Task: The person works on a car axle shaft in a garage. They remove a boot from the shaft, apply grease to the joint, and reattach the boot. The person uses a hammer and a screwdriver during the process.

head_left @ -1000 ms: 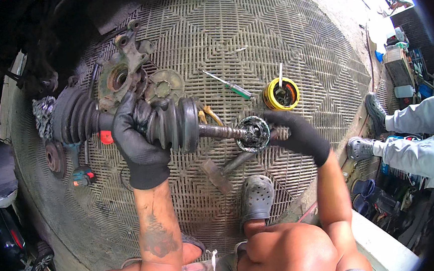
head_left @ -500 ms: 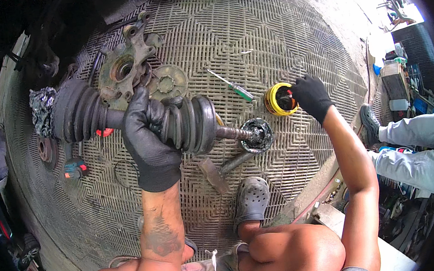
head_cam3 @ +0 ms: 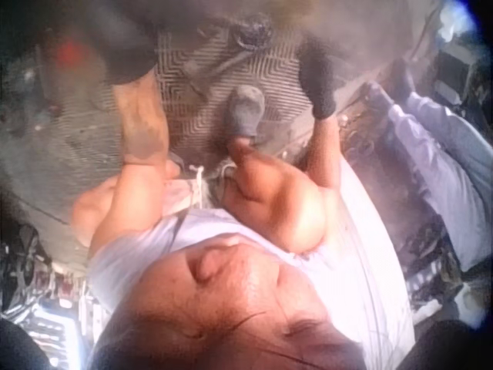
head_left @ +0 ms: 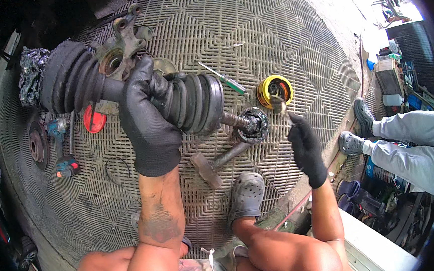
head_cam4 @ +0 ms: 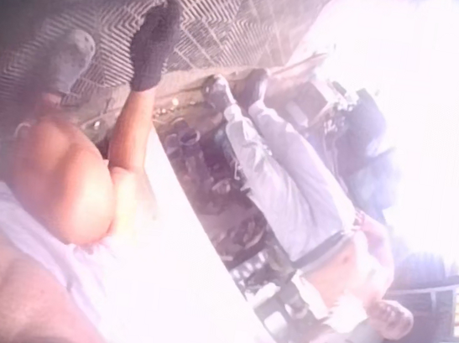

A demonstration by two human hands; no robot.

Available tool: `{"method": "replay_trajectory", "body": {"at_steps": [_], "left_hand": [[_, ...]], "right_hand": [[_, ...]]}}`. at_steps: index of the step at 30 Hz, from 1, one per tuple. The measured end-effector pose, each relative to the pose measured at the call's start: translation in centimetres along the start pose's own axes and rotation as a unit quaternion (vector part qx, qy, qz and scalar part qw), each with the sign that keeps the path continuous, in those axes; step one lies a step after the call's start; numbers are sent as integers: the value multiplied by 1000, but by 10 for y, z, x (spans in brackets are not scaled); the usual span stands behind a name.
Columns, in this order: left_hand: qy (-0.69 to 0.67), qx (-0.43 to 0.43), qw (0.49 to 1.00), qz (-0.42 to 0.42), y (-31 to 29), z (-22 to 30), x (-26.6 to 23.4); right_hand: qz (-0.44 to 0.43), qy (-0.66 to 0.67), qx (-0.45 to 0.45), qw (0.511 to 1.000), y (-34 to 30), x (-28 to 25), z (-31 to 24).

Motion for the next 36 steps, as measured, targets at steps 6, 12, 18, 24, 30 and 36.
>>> {"method": "replay_trajectory", "body": {"at_steps": [6, 12, 18, 24, 30, 36], "left_hand": [[-37, -33, 998, -23, 6, -3, -7], [-23, -14, 1000, -15, 6, -7, -1], [-36, -15, 999, -8, 6, -6, -6], [-31, -15, 999, -13, 0, -4, 1], [-23, -6, 999, -26, 9, -10, -15], [-39, -14, 997, -63, 7, -7, -21]], "right_hand": [[-12, -179, -163, 970, -12, 26, -16], [-69, -203, -146, 966, -21, 41, -14], [-115, -267, -144, 946, -30, 30, -19], [-180, -231, -89, 952, -44, 21, -24], [-102, -61, -7, 993, -39, -9, -34], [-108, 61, 57, 991, -3, 3, -32]]}}
Point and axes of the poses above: each hand's wrist, its own y-axis towards the middle knuckle, its own x-axis out of the palm, z = x × y, the point moved 3 cm from there along y, towards the middle knuckle, and after that the axes turned 10 degrees about -x, right-handed, at the moved point
